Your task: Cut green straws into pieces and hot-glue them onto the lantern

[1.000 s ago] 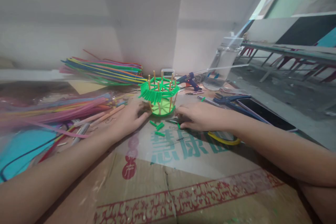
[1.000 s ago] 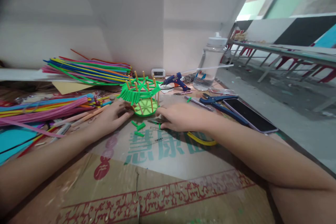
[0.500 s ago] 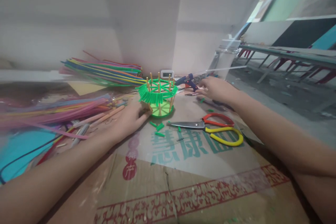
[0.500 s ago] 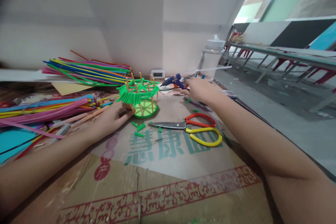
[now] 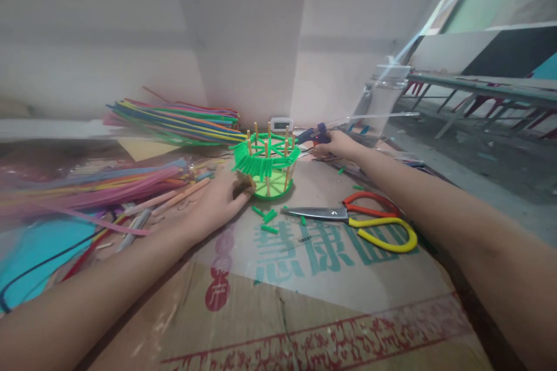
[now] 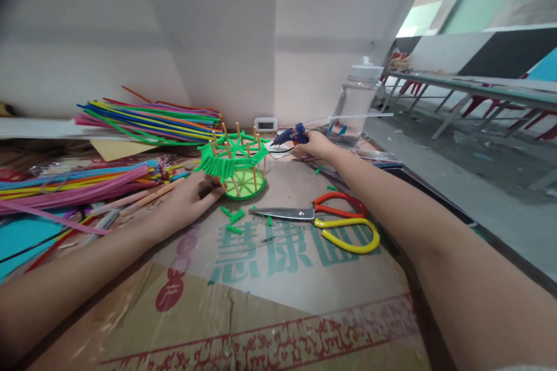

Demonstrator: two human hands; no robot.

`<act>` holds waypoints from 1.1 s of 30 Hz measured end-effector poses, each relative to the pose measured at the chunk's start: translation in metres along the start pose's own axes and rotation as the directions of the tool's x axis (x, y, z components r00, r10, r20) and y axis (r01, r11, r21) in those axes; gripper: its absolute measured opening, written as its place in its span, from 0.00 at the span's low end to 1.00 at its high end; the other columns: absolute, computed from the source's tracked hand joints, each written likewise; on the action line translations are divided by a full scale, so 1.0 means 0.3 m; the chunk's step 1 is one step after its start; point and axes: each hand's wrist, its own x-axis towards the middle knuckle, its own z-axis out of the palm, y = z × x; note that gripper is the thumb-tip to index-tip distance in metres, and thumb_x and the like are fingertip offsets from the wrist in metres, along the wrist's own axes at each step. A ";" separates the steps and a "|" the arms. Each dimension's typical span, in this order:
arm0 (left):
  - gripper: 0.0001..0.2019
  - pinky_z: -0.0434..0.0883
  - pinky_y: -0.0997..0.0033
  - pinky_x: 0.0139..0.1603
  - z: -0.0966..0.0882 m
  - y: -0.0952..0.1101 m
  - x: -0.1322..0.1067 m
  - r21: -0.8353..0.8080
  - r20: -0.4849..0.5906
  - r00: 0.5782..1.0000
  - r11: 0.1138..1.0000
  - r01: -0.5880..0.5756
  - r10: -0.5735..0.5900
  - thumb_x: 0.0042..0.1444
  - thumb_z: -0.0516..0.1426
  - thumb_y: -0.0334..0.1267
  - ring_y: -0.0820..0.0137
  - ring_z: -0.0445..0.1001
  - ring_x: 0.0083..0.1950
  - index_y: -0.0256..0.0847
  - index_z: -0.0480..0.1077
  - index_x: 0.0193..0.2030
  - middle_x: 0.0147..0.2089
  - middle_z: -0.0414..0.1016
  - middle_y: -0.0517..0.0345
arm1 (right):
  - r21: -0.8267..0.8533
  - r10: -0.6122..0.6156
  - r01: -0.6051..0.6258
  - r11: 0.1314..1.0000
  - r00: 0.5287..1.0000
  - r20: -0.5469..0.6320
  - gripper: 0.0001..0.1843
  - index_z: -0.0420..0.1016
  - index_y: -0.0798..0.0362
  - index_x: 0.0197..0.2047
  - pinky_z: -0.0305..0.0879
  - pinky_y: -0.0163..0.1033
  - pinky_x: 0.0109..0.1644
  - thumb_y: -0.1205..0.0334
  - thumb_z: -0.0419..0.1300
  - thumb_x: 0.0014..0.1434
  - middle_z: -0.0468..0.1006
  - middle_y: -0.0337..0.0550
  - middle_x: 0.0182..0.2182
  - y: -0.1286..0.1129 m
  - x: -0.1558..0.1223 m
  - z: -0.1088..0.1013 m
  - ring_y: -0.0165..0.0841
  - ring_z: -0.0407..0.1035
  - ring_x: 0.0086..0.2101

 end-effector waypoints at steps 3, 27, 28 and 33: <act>0.11 0.72 0.62 0.44 -0.002 0.002 0.001 0.008 -0.008 1.000 1.000 -0.007 0.007 0.62 0.52 0.43 0.61 0.76 0.42 0.41 0.72 0.40 0.39 0.78 0.53 | -0.003 0.035 -0.036 0.999 0.994 -0.101 0.16 0.76 0.56 0.39 0.68 0.41 0.39 0.55 0.68 0.51 0.80 0.48 0.31 -0.009 -0.004 -0.014 0.41 0.73 0.36; 0.11 0.68 0.65 0.38 -0.026 0.034 0.006 0.014 0.091 0.993 0.997 -0.071 0.070 0.62 0.52 0.40 0.63 0.75 0.38 0.40 0.74 0.36 0.36 0.79 0.54 | 0.231 -0.365 0.347 0.909 0.930 0.040 0.16 0.78 0.49 0.35 0.69 0.50 0.49 0.45 0.61 0.56 0.82 0.46 0.36 -0.251 -0.435 -0.067 0.43 0.74 0.40; 0.11 0.68 0.65 0.38 -0.027 0.035 0.007 0.012 0.096 0.993 0.998 -0.068 0.067 0.62 0.52 0.40 0.63 0.75 0.38 0.40 0.74 0.36 0.36 0.79 0.54 | 0.220 -0.368 0.351 0.910 0.929 0.038 0.16 0.78 0.49 0.34 0.69 0.49 0.48 0.44 0.61 0.56 0.82 0.46 0.35 -0.249 -0.435 -0.064 0.42 0.74 0.40; 0.12 0.68 0.64 0.39 -0.027 0.030 0.009 0.044 0.101 0.992 0.996 -0.077 0.073 0.62 0.52 0.41 0.61 0.75 0.39 0.40 0.75 0.36 0.36 0.79 0.52 | 0.167 -0.340 0.332 0.928 0.940 0.020 0.18 0.74 0.50 0.26 0.67 0.43 0.44 0.45 0.60 0.56 0.79 0.42 0.28 -0.239 -0.425 -0.054 0.39 0.73 0.34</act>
